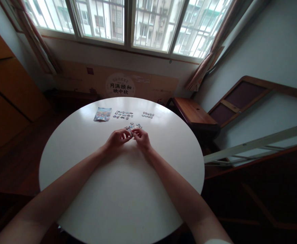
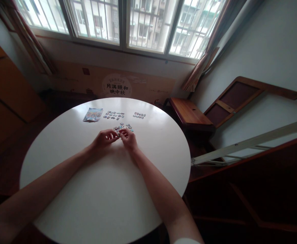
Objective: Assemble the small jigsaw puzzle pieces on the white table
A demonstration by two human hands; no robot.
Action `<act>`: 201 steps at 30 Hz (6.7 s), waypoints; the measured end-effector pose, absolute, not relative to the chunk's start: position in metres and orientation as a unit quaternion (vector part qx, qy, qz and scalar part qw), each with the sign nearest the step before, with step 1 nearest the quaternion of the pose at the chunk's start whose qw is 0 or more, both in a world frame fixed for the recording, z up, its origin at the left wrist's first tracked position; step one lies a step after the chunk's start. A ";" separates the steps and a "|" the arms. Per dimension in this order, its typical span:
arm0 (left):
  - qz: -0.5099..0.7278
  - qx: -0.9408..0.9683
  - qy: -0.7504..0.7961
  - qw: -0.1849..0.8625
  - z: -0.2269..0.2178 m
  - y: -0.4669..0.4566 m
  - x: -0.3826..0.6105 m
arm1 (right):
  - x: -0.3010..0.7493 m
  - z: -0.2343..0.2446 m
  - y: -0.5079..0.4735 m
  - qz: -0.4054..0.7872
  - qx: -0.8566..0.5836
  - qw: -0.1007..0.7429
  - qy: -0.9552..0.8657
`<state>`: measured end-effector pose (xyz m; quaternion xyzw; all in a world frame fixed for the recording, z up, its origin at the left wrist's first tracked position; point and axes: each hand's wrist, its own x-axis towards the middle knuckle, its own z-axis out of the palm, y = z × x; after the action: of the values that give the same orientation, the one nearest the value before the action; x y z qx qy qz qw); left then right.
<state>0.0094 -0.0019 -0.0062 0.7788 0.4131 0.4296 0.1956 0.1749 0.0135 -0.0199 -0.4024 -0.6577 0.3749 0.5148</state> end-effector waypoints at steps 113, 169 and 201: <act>0.415 0.768 0.470 0.131 0.000 -0.007 0.009 | 0.171 -0.007 0.003 0.312 -0.405 0.506 -0.695; 0.390 0.768 0.495 0.116 0.000 -0.007 0.008 | 0.170 -0.009 0.004 0.312 -0.417 0.493 -0.698; 0.398 0.763 0.494 0.122 0.001 -0.008 0.009 | 0.172 -0.007 0.003 0.287 -0.428 0.507 -0.691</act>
<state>0.0086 -0.0076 0.0012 0.7631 0.4943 0.3981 0.1221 0.1716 0.0032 -0.0074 -0.4283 -0.6911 0.2866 0.5068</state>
